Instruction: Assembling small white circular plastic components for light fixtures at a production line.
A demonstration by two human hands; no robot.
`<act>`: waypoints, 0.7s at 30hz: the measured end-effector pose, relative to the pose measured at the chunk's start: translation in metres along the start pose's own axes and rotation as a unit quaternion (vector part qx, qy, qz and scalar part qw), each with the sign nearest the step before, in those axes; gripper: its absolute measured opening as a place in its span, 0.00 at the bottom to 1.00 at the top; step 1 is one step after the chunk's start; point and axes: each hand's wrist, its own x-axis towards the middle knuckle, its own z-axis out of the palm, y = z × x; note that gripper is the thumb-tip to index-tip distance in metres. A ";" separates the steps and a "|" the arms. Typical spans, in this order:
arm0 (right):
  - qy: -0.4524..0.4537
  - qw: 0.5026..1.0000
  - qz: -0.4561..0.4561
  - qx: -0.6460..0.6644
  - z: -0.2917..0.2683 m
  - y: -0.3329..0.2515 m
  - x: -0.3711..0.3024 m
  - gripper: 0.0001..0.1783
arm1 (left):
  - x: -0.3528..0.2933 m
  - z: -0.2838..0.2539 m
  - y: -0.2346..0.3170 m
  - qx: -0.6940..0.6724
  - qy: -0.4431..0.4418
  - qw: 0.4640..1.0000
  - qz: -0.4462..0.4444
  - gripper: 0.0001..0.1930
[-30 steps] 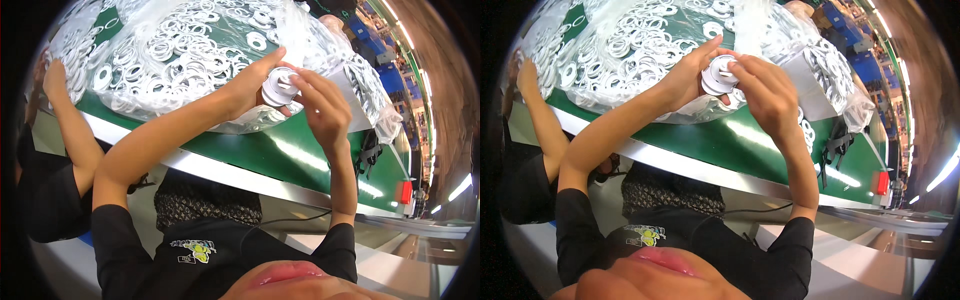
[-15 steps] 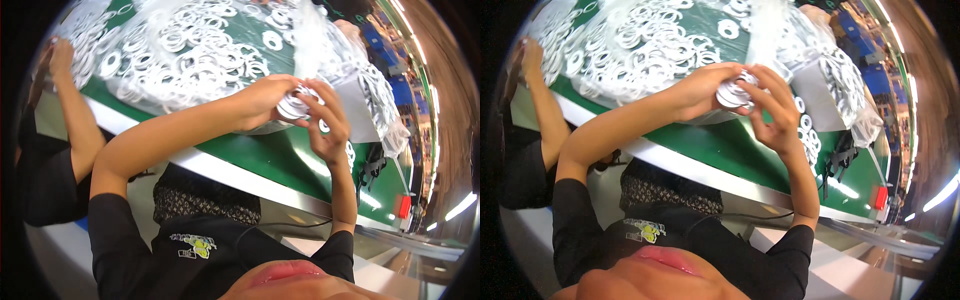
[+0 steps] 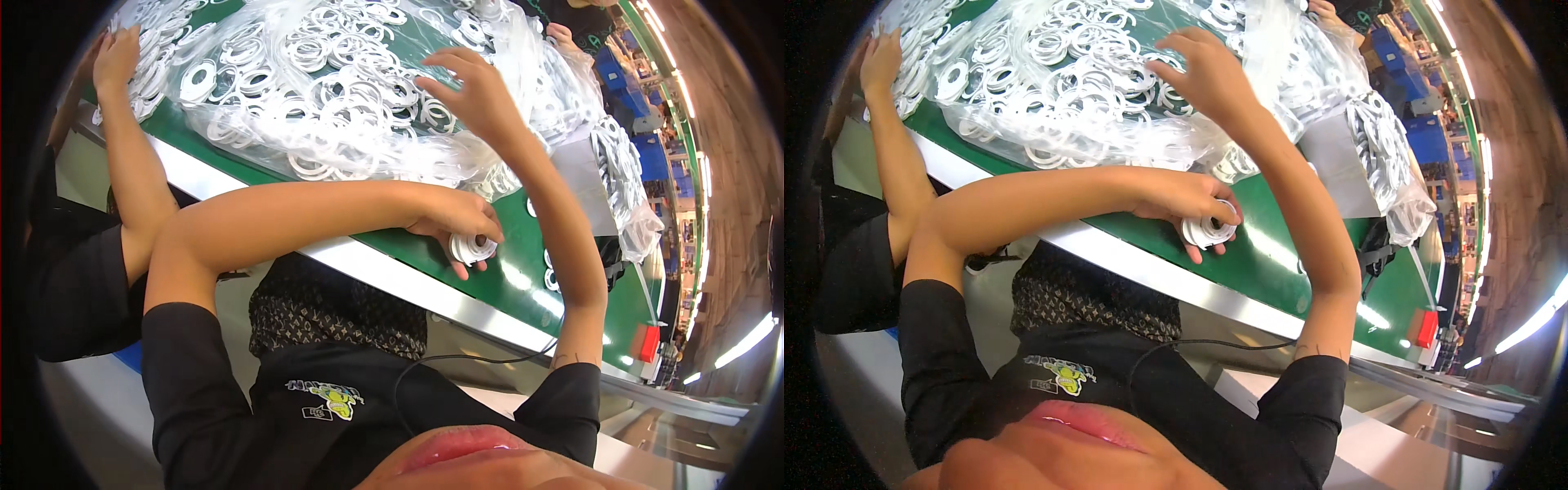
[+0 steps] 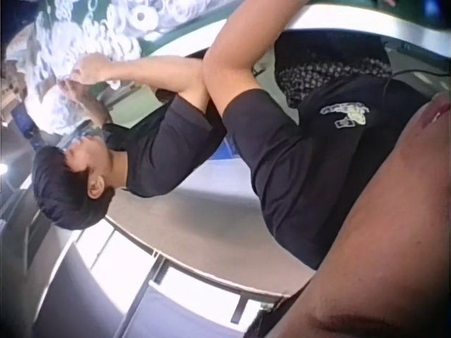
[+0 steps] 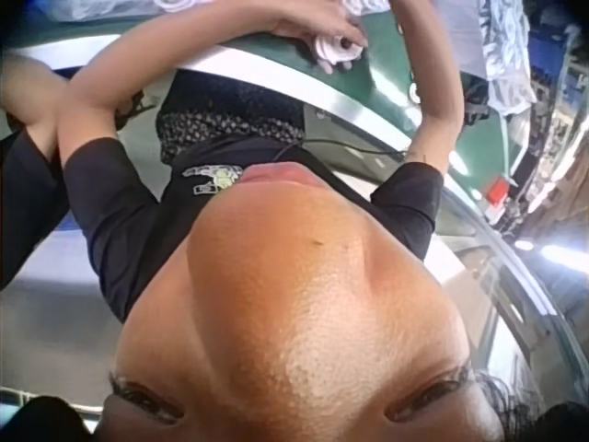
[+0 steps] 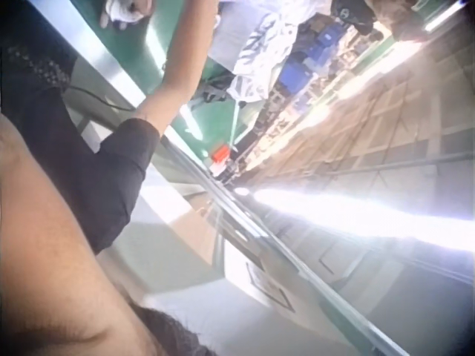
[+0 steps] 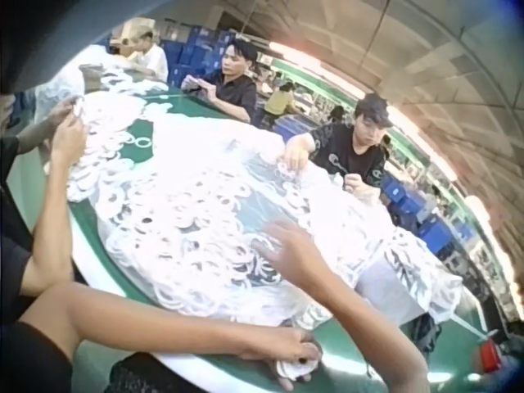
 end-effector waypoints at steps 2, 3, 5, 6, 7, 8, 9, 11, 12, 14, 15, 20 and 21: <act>0.006 0.998 0.039 0.046 0.013 0.006 0.004 0.11 | 0.000 0.001 -0.001 0.000 -0.002 1.000 0.003 0.20; 0.011 0.993 0.073 0.096 0.017 0.006 0.011 0.11 | 0.001 0.000 -0.001 0.002 0.000 1.000 0.007 0.20; 0.039 0.972 0.174 0.153 0.007 0.008 0.010 0.09 | 0.001 -0.001 -0.002 0.014 -0.006 1.000 0.009 0.19; 0.059 0.954 0.218 0.199 -0.002 0.012 0.008 0.10 | 0.003 0.001 0.001 0.022 -0.008 1.000 0.007 0.19; 0.039 0.886 0.330 0.322 -0.015 0.000 0.010 0.11 | 0.001 0.004 0.001 0.026 -0.009 1.000 0.003 0.19; 0.034 0.887 0.328 0.322 -0.019 -0.002 0.009 0.11 | 0.000 0.006 0.001 0.028 -0.003 1.000 0.004 0.19; 0.037 0.827 0.356 0.433 -0.024 -0.004 0.007 0.12 | 0.000 0.007 0.000 0.029 -0.007 1.000 0.006 0.19; 0.047 0.723 0.398 0.562 -0.033 -0.011 0.000 0.13 | 0.002 0.009 -0.003 0.006 0.020 1.000 0.013 0.19; 0.050 0.724 0.400 0.559 -0.036 -0.015 -0.003 0.13 | 0.002 0.010 -0.003 0.008 0.015 1.000 0.013 0.19; 0.085 0.693 0.437 0.566 -0.042 -0.023 -0.013 0.12 | 0.002 0.010 -0.003 -0.034 0.061 0.995 0.066 0.18; 0.117 0.728 0.425 0.525 -0.046 -0.026 -0.020 0.13 | 0.001 0.010 -0.001 -0.054 0.069 0.993 0.083 0.17; 0.214 0.895 0.328 0.214 -0.076 -0.040 -0.076 0.11 | 0.000 0.008 0.009 -0.194 0.131 0.954 0.189 0.21; 0.229 0.918 0.301 0.117 -0.081 -0.039 -0.096 0.08 | -0.002 0.010 0.013 -0.205 0.139 0.949 0.193 0.24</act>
